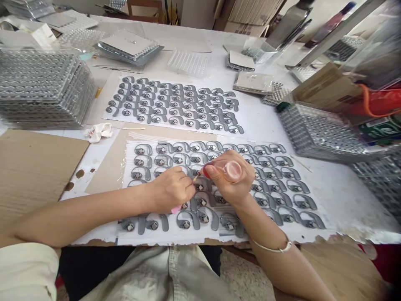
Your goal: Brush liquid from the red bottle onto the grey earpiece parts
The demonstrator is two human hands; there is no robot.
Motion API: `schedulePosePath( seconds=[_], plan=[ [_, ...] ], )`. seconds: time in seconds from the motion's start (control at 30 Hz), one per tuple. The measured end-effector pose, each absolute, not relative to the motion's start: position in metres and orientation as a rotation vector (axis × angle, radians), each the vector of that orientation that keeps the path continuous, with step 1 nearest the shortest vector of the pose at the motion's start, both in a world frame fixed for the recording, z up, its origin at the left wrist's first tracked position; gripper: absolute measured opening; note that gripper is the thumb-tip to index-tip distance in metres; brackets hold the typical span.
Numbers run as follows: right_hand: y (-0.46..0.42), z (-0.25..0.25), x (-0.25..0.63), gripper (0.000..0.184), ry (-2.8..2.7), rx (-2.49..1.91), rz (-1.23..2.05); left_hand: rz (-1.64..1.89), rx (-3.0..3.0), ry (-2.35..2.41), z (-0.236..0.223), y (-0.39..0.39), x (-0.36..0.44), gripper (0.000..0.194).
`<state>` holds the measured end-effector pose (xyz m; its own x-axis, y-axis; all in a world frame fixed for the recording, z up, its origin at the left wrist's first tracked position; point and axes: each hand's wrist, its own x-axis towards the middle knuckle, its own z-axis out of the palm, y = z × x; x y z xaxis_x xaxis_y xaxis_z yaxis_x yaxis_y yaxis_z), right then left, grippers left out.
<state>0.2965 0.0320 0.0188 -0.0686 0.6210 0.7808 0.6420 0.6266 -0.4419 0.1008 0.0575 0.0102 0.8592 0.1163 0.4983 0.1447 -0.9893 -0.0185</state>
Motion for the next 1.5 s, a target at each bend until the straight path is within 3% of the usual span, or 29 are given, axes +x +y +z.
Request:
schedulePosePath(
  seconds=[1.5],
  plan=[
    [0.0310, 0.0196, 0.3002, 0.016, -1.729, -1.070, -0.034, -0.757, -3.018, -0.242, 0.0075, 0.0608, 0.0987, 0.015]
  ],
)
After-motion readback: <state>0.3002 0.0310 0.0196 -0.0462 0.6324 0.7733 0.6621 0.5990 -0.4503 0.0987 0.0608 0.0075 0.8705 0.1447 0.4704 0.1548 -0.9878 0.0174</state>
